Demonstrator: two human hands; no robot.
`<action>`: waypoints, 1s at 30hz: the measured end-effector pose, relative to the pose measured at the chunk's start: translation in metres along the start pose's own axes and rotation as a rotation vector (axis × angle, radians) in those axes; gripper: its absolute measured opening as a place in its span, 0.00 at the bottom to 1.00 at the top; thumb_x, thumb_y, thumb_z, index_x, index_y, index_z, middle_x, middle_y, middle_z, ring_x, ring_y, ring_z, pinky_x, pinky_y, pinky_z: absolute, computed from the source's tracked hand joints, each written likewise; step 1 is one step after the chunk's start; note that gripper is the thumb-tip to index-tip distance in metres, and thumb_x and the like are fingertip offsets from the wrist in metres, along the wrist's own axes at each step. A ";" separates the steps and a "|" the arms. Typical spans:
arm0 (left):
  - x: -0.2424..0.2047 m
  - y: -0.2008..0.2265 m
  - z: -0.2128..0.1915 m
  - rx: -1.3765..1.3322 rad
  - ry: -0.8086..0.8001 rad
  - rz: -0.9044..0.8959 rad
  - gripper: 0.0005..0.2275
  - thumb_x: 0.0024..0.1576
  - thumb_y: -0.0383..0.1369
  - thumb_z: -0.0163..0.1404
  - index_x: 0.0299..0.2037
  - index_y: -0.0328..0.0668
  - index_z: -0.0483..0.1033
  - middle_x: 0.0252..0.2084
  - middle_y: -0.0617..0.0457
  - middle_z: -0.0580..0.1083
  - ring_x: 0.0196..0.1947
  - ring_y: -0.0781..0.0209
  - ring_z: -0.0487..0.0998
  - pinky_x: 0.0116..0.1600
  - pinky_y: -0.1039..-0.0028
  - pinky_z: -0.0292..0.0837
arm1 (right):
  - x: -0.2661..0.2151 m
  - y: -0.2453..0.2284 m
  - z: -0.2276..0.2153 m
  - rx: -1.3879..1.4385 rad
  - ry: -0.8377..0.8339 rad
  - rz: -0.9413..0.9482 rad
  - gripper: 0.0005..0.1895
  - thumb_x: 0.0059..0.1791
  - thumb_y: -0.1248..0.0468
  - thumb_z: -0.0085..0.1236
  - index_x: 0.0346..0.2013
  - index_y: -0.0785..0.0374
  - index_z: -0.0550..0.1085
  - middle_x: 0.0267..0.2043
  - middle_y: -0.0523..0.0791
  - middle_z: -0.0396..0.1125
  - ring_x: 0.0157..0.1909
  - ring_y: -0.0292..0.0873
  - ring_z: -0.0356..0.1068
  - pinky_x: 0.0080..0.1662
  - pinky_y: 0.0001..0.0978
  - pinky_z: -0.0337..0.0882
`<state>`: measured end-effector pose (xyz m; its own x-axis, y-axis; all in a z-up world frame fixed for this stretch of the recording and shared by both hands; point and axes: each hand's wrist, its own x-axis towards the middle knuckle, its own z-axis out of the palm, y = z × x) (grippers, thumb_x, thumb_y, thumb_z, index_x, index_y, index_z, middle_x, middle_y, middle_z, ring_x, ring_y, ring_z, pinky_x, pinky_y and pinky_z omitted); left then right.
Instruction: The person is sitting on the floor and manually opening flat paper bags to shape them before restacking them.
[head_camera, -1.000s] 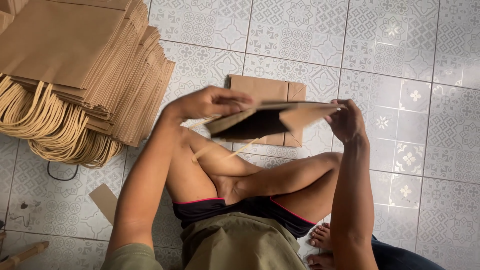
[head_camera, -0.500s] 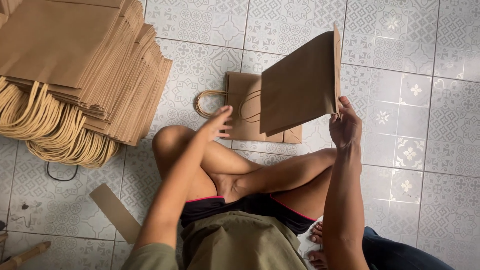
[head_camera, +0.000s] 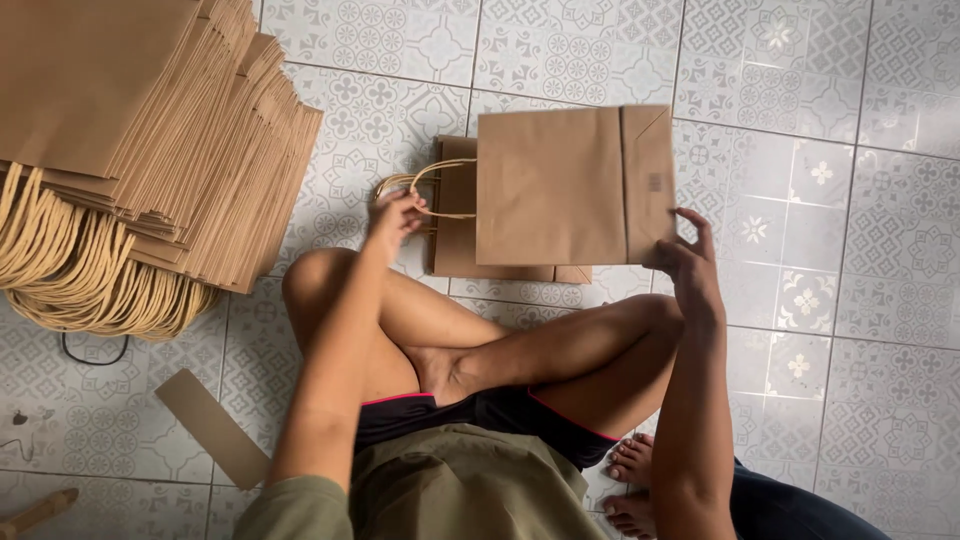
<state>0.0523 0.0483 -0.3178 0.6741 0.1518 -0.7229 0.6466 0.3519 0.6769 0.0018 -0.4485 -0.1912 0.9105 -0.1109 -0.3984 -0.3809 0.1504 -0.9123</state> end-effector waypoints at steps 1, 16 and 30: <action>0.007 0.004 -0.014 0.001 0.004 -0.003 0.21 0.55 0.40 0.61 0.57 0.49 0.70 0.45 0.55 0.81 0.40 0.64 0.82 0.43 0.79 0.72 | 0.006 0.009 0.003 0.001 -0.002 0.005 0.30 0.52 0.71 0.50 0.69 0.51 0.60 0.52 0.53 0.66 0.43 0.46 0.74 0.43 0.37 0.82; 0.000 0.031 -0.035 1.193 0.260 0.245 0.29 0.60 0.40 0.54 0.72 0.61 0.56 0.62 0.38 0.61 0.60 0.25 0.72 0.62 0.46 0.71 | 0.082 0.121 0.042 -1.081 -0.078 0.152 0.45 0.43 0.36 0.68 0.65 0.62 0.71 0.49 0.57 0.75 0.57 0.62 0.73 0.56 0.57 0.72; 0.051 0.022 -0.059 1.328 0.252 0.312 0.18 0.61 0.28 0.48 0.59 0.64 0.76 0.49 0.43 0.75 0.50 0.36 0.81 0.53 0.53 0.79 | 0.069 0.121 0.071 -1.032 0.000 -0.006 0.43 0.42 0.41 0.69 0.60 0.59 0.61 0.40 0.53 0.68 0.49 0.66 0.73 0.50 0.61 0.72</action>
<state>0.0802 0.1183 -0.3482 0.8622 0.2711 -0.4279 0.4297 -0.8387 0.3345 0.0298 -0.3680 -0.3220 0.9130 -0.1082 -0.3934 -0.3286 -0.7667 -0.5516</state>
